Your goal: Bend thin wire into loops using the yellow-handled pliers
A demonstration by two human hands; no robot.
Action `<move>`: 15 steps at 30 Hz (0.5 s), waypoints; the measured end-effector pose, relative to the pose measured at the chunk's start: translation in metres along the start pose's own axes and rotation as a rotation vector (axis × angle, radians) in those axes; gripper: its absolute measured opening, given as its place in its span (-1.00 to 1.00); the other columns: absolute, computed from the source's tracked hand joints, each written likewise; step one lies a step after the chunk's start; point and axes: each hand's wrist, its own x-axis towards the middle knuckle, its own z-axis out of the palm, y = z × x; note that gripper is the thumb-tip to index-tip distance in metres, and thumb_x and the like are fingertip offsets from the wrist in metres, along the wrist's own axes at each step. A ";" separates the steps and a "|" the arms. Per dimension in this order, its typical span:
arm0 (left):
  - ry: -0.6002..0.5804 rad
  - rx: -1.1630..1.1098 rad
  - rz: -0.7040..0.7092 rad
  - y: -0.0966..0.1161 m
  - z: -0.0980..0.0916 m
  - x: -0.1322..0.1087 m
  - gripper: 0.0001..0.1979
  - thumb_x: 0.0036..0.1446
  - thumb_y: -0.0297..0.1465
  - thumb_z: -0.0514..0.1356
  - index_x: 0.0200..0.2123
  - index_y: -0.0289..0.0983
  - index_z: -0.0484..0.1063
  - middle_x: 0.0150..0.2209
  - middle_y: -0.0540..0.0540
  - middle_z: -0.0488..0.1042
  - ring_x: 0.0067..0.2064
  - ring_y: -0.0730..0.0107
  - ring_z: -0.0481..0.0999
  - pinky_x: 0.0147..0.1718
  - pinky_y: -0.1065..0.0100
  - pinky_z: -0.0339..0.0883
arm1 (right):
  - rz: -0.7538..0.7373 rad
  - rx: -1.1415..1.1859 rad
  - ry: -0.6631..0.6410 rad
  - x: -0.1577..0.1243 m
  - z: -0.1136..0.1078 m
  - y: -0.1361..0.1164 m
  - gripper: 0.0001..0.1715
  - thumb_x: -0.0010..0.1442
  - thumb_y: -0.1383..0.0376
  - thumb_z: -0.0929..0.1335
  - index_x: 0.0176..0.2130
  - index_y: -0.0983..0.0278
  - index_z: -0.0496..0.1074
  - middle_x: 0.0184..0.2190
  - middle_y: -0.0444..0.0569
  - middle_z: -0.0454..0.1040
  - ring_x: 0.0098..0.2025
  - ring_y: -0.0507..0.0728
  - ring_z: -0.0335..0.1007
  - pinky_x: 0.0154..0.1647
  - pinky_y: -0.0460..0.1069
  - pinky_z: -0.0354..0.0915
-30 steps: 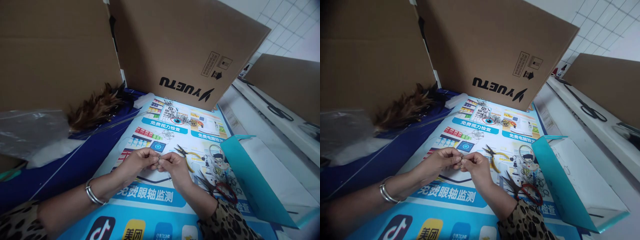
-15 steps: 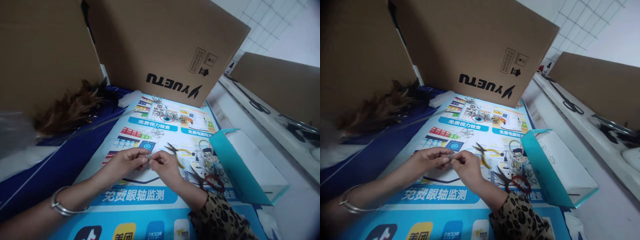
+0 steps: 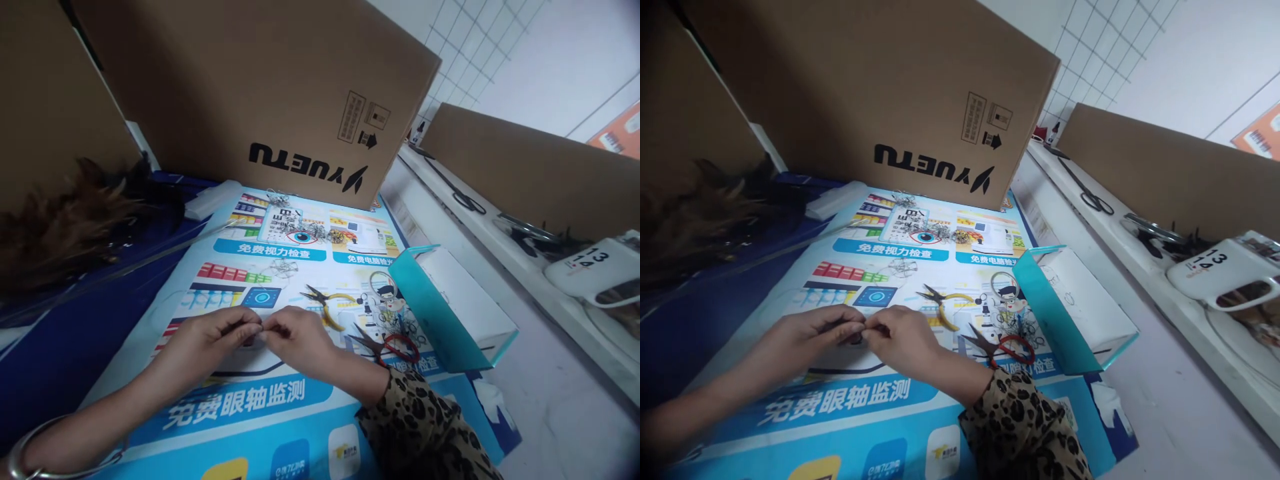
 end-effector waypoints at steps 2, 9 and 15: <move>0.039 -0.077 -0.046 0.003 -0.004 0.001 -0.74 0.12 -0.18 0.06 -0.42 -0.23 0.37 -0.51 0.05 0.40 -0.43 0.40 0.35 -0.43 0.46 0.15 | -0.042 -0.203 -0.052 0.002 -0.017 0.004 -0.80 0.18 0.20 0.27 -0.24 0.23 0.41 -0.29 -0.10 0.45 -0.21 0.04 0.33 -0.21 -0.11 0.20; 0.197 -0.467 -0.174 0.001 -0.025 0.010 -0.78 0.07 -0.22 0.16 -0.42 -0.27 0.34 -0.49 0.05 0.38 -0.43 0.46 0.32 -0.41 0.45 0.20 | 0.306 -0.753 -0.240 -0.002 -0.061 0.041 -0.40 -0.05 -0.06 0.37 -0.17 0.33 0.37 -0.26 0.12 0.39 -0.20 0.26 0.31 -0.25 0.08 0.23; 0.200 -0.605 -0.089 0.017 -0.039 0.017 -0.78 0.07 -0.23 0.16 -0.45 -0.27 0.32 -0.54 0.08 0.35 -0.51 0.52 0.27 -0.52 0.48 0.14 | 0.253 -0.817 -0.258 -0.001 -0.051 0.049 -0.68 0.08 0.23 0.26 -0.16 0.33 0.34 -0.26 0.15 0.37 -0.21 0.24 0.31 -0.28 0.04 0.20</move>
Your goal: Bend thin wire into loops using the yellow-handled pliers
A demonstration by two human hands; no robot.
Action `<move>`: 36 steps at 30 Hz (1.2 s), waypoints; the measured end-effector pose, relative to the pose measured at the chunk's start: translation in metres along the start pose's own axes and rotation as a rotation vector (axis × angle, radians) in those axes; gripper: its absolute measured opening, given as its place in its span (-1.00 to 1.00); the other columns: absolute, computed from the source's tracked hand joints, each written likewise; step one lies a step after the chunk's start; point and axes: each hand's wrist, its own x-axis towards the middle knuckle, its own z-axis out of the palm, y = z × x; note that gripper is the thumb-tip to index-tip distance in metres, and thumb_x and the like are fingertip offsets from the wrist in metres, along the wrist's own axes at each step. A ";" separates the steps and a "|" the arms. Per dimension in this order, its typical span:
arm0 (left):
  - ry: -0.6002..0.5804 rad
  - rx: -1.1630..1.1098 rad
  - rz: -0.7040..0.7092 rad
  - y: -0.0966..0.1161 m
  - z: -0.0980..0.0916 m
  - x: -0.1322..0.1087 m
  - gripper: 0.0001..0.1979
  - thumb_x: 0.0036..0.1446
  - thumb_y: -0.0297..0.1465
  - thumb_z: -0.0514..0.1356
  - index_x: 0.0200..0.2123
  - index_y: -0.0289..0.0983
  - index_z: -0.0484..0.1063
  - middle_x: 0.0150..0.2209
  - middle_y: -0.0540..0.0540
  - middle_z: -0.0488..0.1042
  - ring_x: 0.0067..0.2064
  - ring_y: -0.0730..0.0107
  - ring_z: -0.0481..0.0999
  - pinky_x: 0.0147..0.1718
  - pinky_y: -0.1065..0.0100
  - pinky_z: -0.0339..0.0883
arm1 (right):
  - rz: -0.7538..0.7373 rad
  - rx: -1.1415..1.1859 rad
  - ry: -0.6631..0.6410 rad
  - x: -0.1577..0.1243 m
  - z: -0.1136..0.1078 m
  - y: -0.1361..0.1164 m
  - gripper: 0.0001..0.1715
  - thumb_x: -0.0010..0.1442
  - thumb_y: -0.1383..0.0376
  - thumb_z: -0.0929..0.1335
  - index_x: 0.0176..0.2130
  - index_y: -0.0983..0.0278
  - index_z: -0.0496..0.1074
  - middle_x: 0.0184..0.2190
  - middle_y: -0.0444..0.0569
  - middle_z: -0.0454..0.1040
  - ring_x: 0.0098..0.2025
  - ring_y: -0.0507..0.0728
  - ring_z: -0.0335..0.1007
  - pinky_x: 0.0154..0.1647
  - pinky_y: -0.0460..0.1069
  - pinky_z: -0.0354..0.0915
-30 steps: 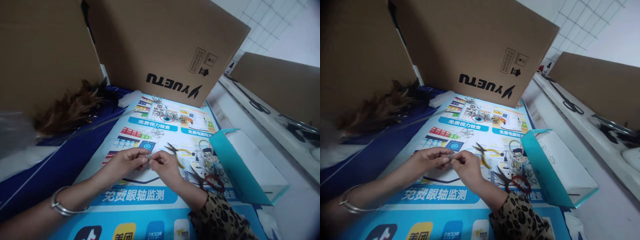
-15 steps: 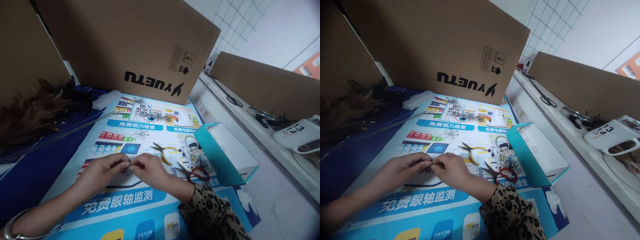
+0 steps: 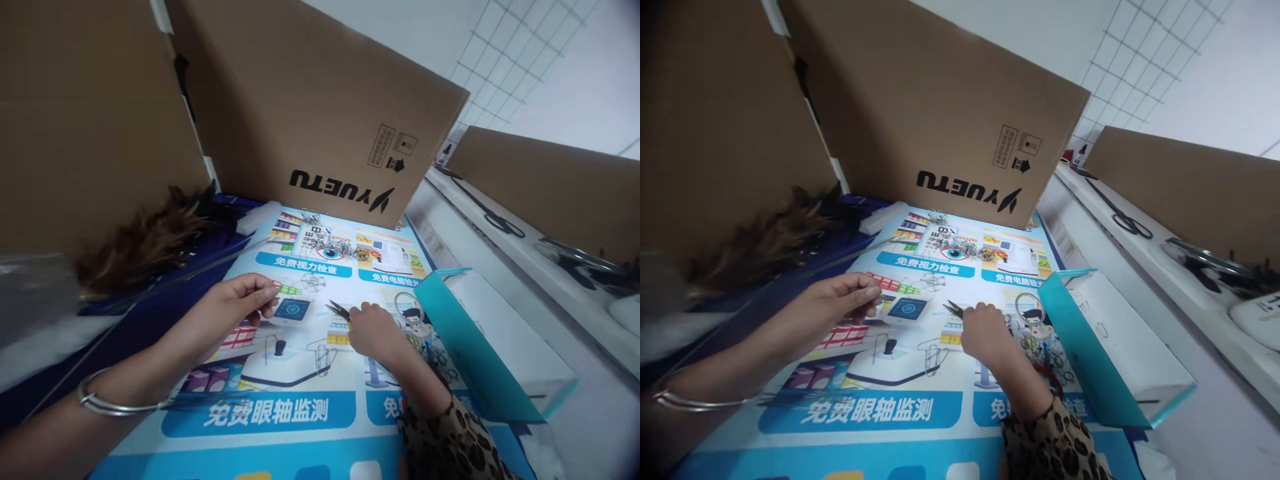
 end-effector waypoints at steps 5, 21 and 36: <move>-0.073 -0.061 0.010 0.007 0.008 0.001 -0.79 0.10 -0.23 0.13 -0.41 -0.26 0.28 -0.45 0.02 0.41 -0.48 0.47 0.35 -0.52 0.45 0.16 | 0.072 -0.027 0.140 0.010 0.011 -0.010 -0.73 0.07 0.30 0.24 -0.20 0.37 0.31 -0.30 0.17 0.37 -0.24 0.25 0.33 -0.26 0.08 0.17; -0.175 -0.250 -0.056 -0.003 0.005 0.001 -0.78 0.10 -0.22 0.14 -0.39 -0.28 0.30 -0.38 -0.05 0.50 -0.39 0.43 0.45 -0.42 0.41 0.24 | -0.300 0.629 0.402 0.008 0.004 -0.015 -0.61 0.19 0.12 0.24 -0.03 0.24 0.26 -0.21 0.01 0.33 -0.15 0.14 0.24 -0.14 0.02 0.19; -0.217 -0.233 -0.167 -0.009 0.001 0.004 -0.73 0.04 -0.19 0.18 -0.46 -0.32 0.36 -0.50 -0.08 0.53 -0.50 0.43 0.46 -0.52 0.45 0.22 | -0.327 0.033 0.817 0.005 0.013 -0.015 -0.63 0.14 0.06 0.30 -0.15 0.24 0.39 -0.35 0.04 0.28 -0.29 0.16 0.17 -0.28 0.06 0.12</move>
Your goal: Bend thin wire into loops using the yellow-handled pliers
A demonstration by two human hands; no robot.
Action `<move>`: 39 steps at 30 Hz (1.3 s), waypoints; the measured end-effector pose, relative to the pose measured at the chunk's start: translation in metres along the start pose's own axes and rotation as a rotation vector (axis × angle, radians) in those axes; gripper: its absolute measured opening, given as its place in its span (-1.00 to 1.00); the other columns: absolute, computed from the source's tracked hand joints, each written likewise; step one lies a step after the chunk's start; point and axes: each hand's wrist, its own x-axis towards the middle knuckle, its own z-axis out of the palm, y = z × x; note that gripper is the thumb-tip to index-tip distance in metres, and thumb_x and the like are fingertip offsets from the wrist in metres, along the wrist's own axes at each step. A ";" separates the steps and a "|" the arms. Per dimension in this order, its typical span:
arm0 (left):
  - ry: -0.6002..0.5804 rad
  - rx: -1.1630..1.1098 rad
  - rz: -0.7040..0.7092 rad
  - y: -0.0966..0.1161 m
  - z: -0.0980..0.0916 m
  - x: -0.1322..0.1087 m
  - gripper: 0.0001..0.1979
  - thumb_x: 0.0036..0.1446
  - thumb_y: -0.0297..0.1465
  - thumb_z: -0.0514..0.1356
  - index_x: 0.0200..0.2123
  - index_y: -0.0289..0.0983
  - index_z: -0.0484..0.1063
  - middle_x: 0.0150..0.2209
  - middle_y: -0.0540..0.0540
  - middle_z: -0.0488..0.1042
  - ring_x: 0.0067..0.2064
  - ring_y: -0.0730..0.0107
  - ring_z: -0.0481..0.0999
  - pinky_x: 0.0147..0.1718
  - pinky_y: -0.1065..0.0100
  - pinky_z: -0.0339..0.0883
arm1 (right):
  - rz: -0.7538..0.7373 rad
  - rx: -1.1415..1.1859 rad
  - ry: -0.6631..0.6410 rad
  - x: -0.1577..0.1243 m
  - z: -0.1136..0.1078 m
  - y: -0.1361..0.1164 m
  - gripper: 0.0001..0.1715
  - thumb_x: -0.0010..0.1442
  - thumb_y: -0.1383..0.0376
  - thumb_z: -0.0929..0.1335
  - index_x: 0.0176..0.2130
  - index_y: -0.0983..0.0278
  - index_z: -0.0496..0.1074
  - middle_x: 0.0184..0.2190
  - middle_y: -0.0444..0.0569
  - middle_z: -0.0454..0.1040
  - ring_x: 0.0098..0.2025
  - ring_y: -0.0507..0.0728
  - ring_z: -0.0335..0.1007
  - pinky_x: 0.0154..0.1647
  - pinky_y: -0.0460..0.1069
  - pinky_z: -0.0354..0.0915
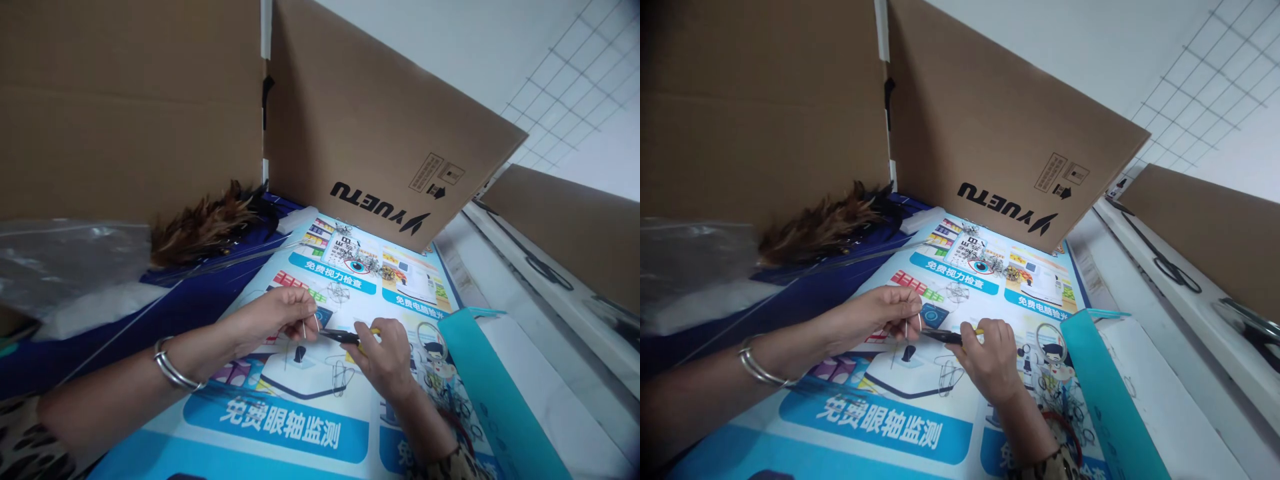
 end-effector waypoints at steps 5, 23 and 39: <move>-0.031 0.005 -0.032 -0.002 -0.001 0.000 -0.71 0.05 -0.20 0.18 -0.48 -0.34 0.38 -0.53 -0.12 0.54 -0.53 0.43 0.46 -0.54 0.47 0.21 | -0.036 -0.017 0.003 0.000 -0.001 -0.001 -0.65 0.16 0.07 0.29 -0.15 0.23 0.39 -0.34 0.05 0.28 -0.28 0.16 0.19 -0.27 0.06 0.12; -0.045 -0.076 -0.128 -0.008 0.000 0.002 -0.76 -0.03 -0.25 0.25 -0.50 -0.33 0.38 -0.56 -0.05 0.51 -0.52 0.41 0.51 -0.63 0.51 0.19 | -0.088 -0.043 0.022 0.000 -0.005 -0.002 -0.74 0.17 0.14 0.29 -0.14 0.16 0.39 -0.35 0.02 0.27 -0.30 0.13 0.18 -0.29 0.05 0.12; -0.068 -0.063 -0.114 -0.012 -0.001 0.002 -0.76 -0.01 -0.26 0.23 -0.48 -0.34 0.36 -0.53 -0.08 0.52 -0.57 0.45 0.49 -0.64 0.53 0.18 | -0.166 -0.131 0.144 -0.006 0.000 0.001 -0.71 0.12 0.36 0.34 -0.13 0.09 0.35 -0.35 -0.03 0.30 -0.30 0.10 0.21 -0.31 0.02 0.10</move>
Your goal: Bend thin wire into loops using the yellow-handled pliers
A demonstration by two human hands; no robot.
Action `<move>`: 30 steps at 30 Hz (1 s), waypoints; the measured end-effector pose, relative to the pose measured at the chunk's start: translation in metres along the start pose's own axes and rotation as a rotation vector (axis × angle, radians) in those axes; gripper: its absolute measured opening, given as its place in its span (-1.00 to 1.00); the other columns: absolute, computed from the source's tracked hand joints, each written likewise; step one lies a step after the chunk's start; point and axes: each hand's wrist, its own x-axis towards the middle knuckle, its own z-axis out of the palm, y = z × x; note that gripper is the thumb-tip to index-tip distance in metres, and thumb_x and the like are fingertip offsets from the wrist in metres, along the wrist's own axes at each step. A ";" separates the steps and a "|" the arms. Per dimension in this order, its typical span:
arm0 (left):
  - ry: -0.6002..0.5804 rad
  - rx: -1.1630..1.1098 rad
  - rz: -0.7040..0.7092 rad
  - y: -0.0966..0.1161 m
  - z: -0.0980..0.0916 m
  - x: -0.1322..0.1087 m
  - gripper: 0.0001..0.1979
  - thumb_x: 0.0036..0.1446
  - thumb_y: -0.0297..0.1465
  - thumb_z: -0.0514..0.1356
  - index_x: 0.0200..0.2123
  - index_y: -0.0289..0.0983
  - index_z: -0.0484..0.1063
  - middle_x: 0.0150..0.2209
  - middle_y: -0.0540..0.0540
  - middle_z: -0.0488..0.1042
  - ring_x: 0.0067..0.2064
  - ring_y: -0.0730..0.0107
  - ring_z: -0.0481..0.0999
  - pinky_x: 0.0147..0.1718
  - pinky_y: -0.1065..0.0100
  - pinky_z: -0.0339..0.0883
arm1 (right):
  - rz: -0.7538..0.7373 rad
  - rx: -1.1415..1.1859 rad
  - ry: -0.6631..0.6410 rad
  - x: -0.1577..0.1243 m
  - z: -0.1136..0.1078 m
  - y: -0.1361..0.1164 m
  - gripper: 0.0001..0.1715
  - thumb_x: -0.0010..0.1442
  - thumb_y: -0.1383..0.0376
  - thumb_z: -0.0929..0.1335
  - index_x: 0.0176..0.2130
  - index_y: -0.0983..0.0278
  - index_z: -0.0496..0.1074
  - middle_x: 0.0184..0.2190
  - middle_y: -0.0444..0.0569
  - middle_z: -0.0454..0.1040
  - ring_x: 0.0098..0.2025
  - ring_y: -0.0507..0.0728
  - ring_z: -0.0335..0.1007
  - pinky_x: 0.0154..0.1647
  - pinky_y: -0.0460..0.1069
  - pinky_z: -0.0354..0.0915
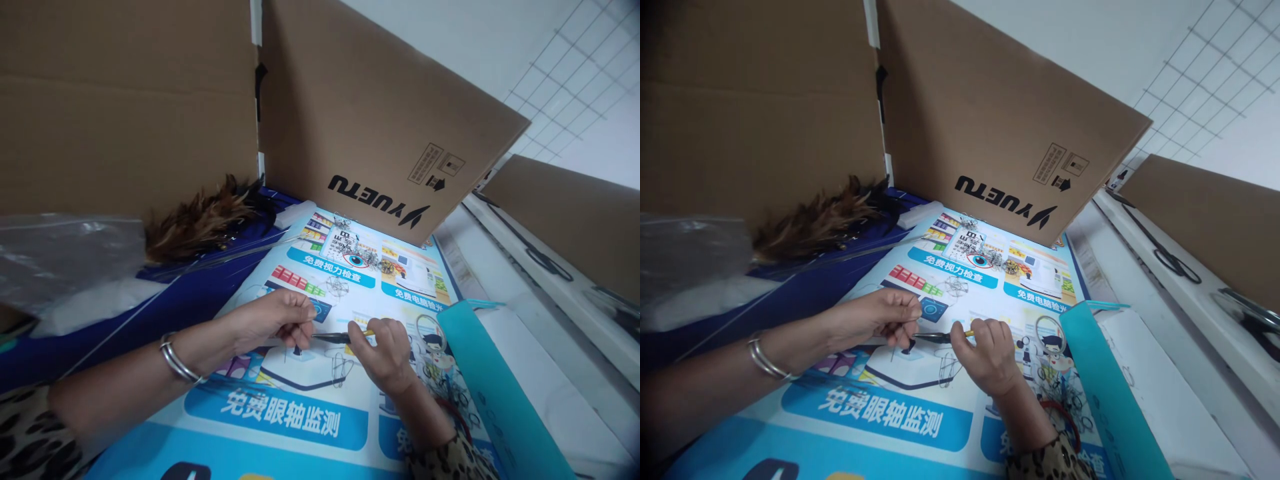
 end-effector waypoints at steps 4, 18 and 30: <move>0.001 -0.013 -0.006 -0.002 0.000 0.001 -0.76 -0.01 -0.26 0.24 -0.48 -0.35 0.36 -0.53 -0.08 0.52 -0.57 0.44 0.49 -0.65 0.52 0.18 | 0.001 -0.010 0.010 0.000 0.000 0.000 -0.71 0.13 0.36 0.33 -0.13 0.07 0.36 -0.34 -0.05 0.30 -0.30 0.08 0.22 -0.30 0.01 0.09; 0.018 0.050 0.036 -0.004 0.001 0.002 -0.78 0.03 -0.27 0.19 -0.47 -0.32 0.32 -0.54 -0.04 0.49 -0.59 0.47 0.46 -0.64 0.52 0.17 | -0.059 -0.013 0.027 0.003 -0.001 0.000 -0.73 0.09 0.35 0.37 -0.16 0.14 0.36 -0.40 -0.08 0.33 -0.38 0.05 0.16 -0.36 0.01 0.04; 0.037 0.266 0.119 0.005 0.007 -0.003 -0.78 0.09 -0.25 0.12 -0.46 -0.29 0.26 -0.57 0.02 0.48 -0.55 0.47 0.44 -0.57 0.48 0.16 | 0.001 0.127 -0.300 0.012 -0.007 -0.004 -0.77 0.19 0.16 0.26 -0.20 0.22 0.36 -0.43 -0.05 0.30 -0.37 0.10 0.14 -0.39 0.00 0.03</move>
